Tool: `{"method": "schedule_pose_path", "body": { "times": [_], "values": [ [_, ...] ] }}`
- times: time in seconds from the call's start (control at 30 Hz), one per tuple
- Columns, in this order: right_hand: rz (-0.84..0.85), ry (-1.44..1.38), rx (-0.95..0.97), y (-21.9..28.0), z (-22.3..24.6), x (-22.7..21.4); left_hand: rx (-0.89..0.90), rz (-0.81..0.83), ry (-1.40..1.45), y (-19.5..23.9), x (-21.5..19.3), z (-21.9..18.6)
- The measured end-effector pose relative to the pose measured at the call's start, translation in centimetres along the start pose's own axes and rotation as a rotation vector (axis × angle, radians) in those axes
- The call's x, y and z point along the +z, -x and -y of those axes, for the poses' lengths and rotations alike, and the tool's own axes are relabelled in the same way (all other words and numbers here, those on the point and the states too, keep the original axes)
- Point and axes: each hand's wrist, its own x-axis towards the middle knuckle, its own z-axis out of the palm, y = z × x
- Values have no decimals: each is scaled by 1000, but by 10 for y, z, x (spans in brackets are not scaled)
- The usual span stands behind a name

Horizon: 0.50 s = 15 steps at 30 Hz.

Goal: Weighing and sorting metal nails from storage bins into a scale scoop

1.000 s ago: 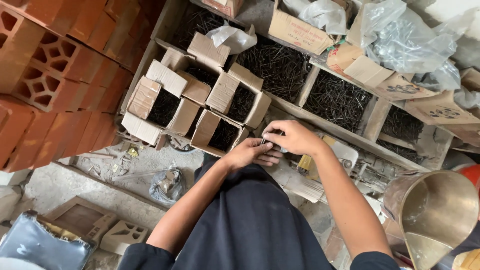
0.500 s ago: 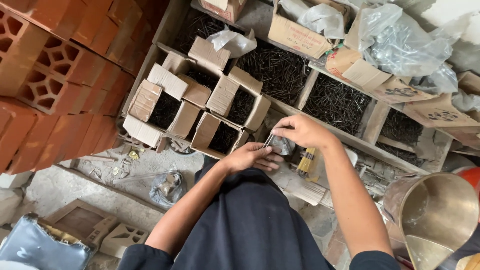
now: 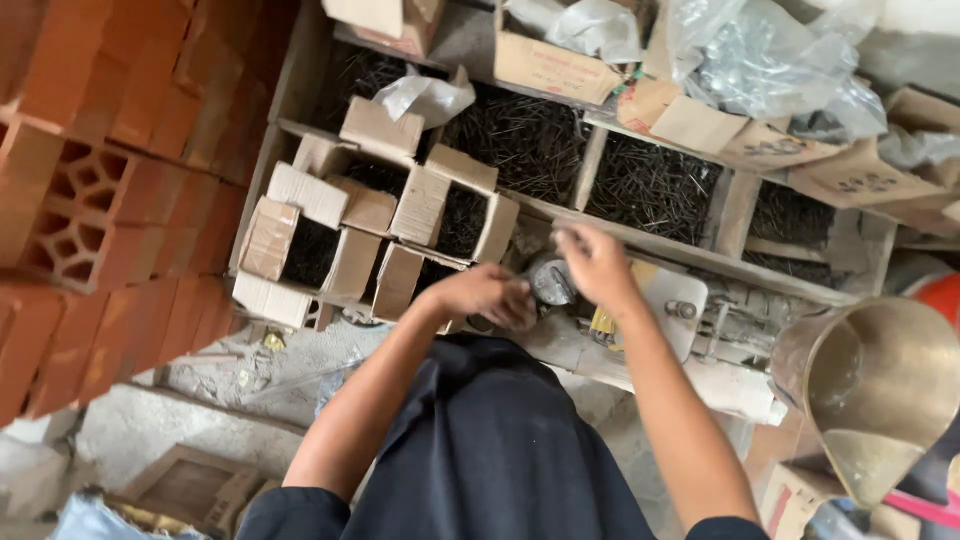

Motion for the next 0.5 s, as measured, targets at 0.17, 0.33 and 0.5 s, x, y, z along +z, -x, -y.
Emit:
{"method": "schedule_pose_path", "body": {
  "times": [0.17, 0.33, 0.5],
  "values": [
    [-70, -133, 120, 23, -71, 30, 43, -152, 24, 27, 22, -108],
    [-203, -255, 288, 69, -66, 40, -63, -105, -29, -48, 27, -44],
    [-210, -328, 437, 91, -82, 59, -209, -118, 149, -39, 82, 18]
  ]
}}
